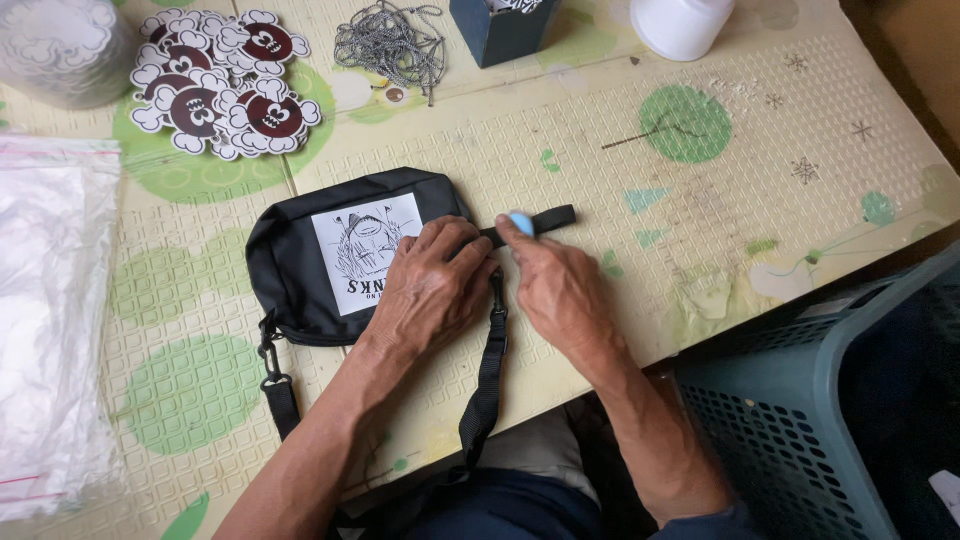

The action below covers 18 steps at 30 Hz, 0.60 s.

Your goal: The person uses a light blue brush to clean the exterior of a black shoulder bag on a table. They scrub the main body, the zipper area, the strap, and the front logo patch. The bag is flipped over to clean both sides.

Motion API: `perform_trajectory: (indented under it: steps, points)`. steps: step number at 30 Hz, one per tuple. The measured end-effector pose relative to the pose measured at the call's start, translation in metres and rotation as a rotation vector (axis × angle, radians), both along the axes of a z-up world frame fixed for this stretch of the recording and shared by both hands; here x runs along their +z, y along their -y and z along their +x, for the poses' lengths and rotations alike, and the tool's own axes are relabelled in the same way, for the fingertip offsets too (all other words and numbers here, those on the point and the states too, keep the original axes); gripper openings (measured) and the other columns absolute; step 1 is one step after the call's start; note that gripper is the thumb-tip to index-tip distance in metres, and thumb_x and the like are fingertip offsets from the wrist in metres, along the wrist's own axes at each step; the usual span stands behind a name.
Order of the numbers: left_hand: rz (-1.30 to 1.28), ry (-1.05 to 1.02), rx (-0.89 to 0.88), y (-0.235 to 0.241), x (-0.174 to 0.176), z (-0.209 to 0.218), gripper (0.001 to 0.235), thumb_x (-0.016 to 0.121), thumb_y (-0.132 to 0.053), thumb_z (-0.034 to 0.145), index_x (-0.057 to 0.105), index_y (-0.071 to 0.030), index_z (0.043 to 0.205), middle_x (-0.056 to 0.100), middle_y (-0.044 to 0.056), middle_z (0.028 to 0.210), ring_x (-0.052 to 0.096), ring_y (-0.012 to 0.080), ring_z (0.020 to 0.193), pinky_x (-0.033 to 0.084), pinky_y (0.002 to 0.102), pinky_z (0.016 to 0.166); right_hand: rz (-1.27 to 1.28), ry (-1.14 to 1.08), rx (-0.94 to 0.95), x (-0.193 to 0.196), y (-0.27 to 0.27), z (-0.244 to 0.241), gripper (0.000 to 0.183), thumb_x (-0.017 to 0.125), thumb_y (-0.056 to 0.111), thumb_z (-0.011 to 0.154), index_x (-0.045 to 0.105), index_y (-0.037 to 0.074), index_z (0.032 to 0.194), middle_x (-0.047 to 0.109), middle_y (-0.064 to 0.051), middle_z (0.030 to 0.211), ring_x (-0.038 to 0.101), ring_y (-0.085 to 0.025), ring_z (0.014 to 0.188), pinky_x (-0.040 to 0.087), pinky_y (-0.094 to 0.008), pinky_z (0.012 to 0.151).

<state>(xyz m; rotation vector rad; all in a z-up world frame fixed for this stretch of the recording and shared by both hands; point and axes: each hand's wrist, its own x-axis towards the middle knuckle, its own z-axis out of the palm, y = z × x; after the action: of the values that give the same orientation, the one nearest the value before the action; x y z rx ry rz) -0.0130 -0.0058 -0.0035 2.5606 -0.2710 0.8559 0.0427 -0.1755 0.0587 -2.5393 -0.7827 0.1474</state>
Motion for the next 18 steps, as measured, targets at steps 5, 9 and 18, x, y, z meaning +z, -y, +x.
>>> perform_trajectory:
  steps: [5, 9, 18]
  points:
    - [-0.038, -0.027, 0.001, 0.003, 0.004, -0.002, 0.017, 0.067, -0.024, 0.094, 0.072, -0.016, 0.107, 0.064, 0.005, 0.102, 0.063, 0.0296, 0.120, 0.054, 0.041, 0.074, -0.117, 0.035, -0.182, -0.017, 0.046, 0.049, 0.045, 0.050, 0.021, 0.101, 0.065, 0.032, 0.141, 0.075, -0.021, 0.106, 0.072, -0.046, 0.097, 0.057, -0.057, 0.085]
    - [-0.024, -0.062, 0.015, 0.004, 0.010, -0.002, 0.014, 0.067, -0.024, 0.094, 0.073, -0.017, 0.105, 0.064, 0.004, 0.100, 0.063, 0.0274, 0.119, 0.055, 0.040, 0.076, -0.072, 0.036, -0.223, -0.013, 0.051, 0.057, 0.047, 0.048, 0.020, 0.102, 0.059, 0.023, 0.148, 0.070, -0.021, 0.127, 0.067, -0.048, 0.110, 0.052, -0.058, 0.097]
    - [-0.023, -0.073, -0.004, 0.001, 0.002, -0.003, 0.017, 0.065, -0.026, 0.095, 0.072, -0.017, 0.108, 0.062, 0.004, 0.102, 0.063, 0.0279, 0.120, 0.056, 0.042, 0.074, -0.160, 0.063, -0.021, -0.004, 0.020, 0.002, 0.049, 0.045, 0.015, 0.099, 0.061, 0.023, 0.146, 0.072, -0.024, 0.105, 0.072, -0.047, 0.091, 0.059, -0.061, 0.075]
